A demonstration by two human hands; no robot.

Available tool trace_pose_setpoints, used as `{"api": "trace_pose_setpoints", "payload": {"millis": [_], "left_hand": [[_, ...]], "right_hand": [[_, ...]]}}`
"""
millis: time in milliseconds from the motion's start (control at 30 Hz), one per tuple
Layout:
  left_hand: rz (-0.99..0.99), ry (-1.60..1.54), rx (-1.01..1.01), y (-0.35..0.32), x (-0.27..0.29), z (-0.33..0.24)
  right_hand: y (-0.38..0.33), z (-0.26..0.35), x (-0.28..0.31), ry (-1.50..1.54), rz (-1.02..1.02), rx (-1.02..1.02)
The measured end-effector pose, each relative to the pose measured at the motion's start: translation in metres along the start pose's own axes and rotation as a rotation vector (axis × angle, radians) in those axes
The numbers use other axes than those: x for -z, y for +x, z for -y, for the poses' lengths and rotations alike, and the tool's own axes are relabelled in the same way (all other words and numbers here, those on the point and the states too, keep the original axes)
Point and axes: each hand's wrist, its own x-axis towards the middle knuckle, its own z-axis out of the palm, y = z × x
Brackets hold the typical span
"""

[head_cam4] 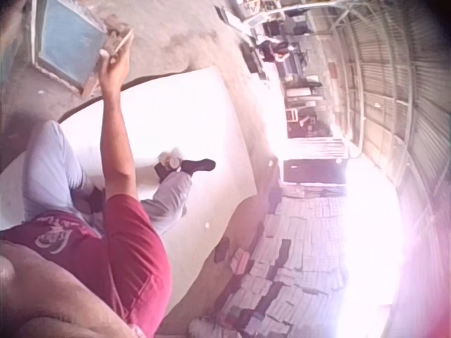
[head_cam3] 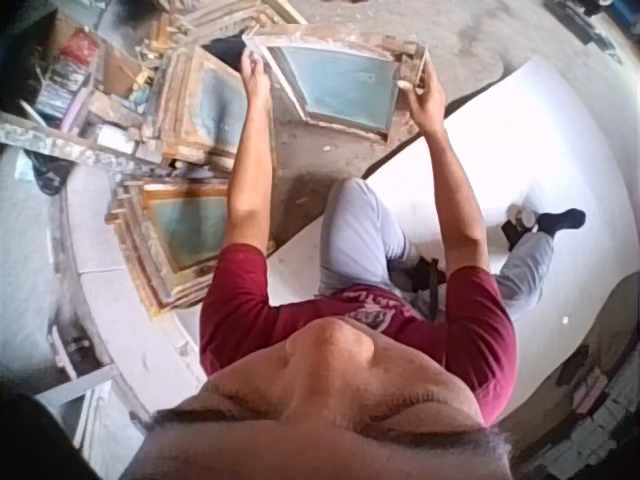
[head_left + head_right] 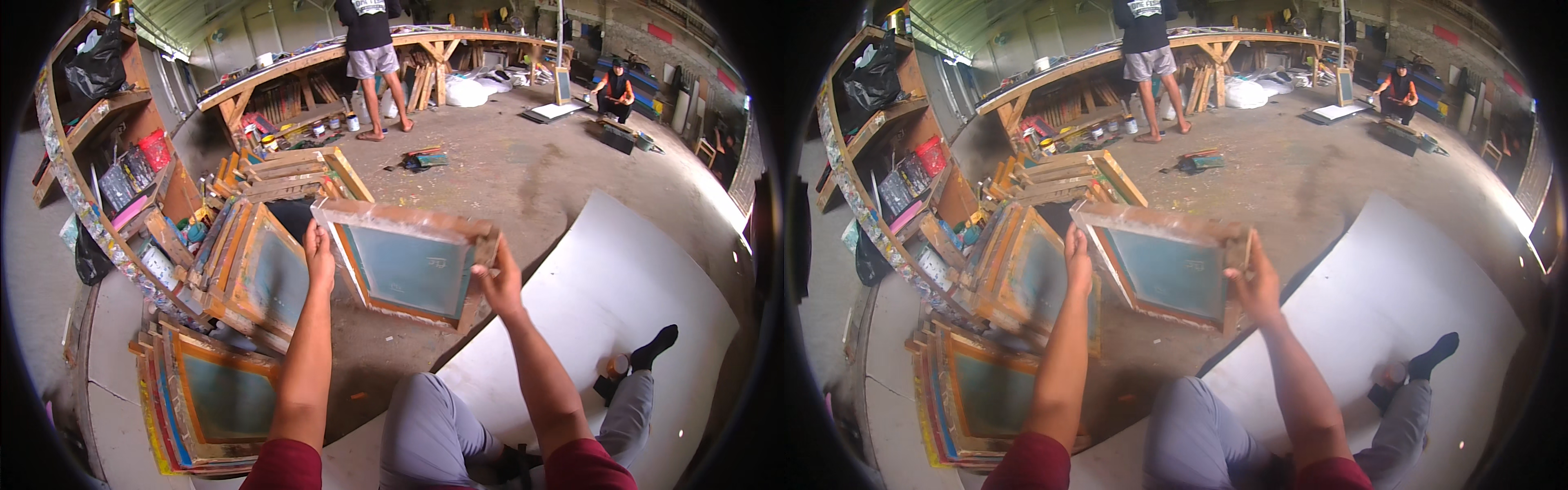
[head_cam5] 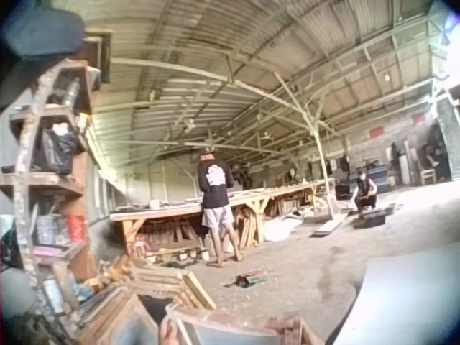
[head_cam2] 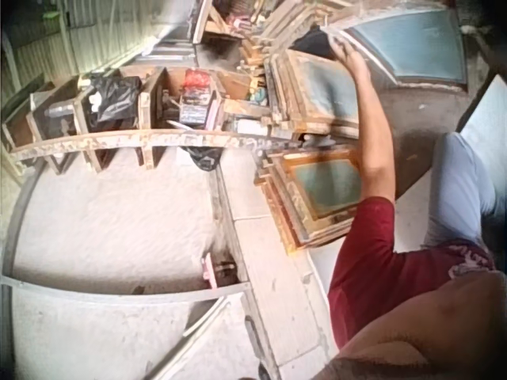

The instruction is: The person wipes a wooden screen printing frame with a green cloth, then applies orange tape to the edges of the frame. The person repeats this process on multiple frames, stacking them after each one is prepared.

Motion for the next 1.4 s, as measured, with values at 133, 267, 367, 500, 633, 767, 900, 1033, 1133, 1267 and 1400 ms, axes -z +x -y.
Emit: {"api": "trace_pose_setpoints", "payload": {"millis": [133,267,367,500,633,767,900,1033,1133,1267,1400], "left_hand": [[0.124,0.049,-0.066,-0.03,-0.073,-0.011],[0.264,0.01,-0.03,-0.081,-0.129,-0.033],[0.321,-0.122,0.173,-0.123,-0.171,-0.014],[0.325,-0.214,0.374,-0.211,-0.207,0.001],[0.219,-0.151,0.51,-0.297,-0.208,0.025],[0.221,-0.151,0.675,-0.374,-0.192,0.012],[0.32,0.376,0.031,-0.365,-0.145,0.069],[0.552,0.363,0.038,-0.303,-0.208,0.04],[0.641,0.409,0.1,-0.279,-0.228,0.025],[0.486,0.376,0.057,-0.284,-0.226,0.038],[0.415,0.387,0.124,-0.284,-0.218,0.053]], "right_hand": [[0.013,0.001,0.093,-0.007,-0.144,-0.002],[0.008,0.026,0.169,-0.21,-0.26,-0.163],[0.002,0.033,0.217,-0.285,-0.379,-0.086],[0.005,0.049,0.26,-0.492,-0.374,-0.107],[0.018,0.019,0.283,-0.616,-0.205,-0.079],[0.024,0.007,0.287,-0.652,0.053,-0.225],[0.034,-0.015,0.264,-0.609,0.201,-0.125],[0.04,-0.035,0.232,-0.558,0.285,-0.136],[0.037,-0.037,0.209,-0.543,0.258,-0.128],[0.01,-0.06,0.195,-0.522,-0.036,0.005],[-0.099,-0.099,0.184,-0.589,-0.387,-0.3]]}}
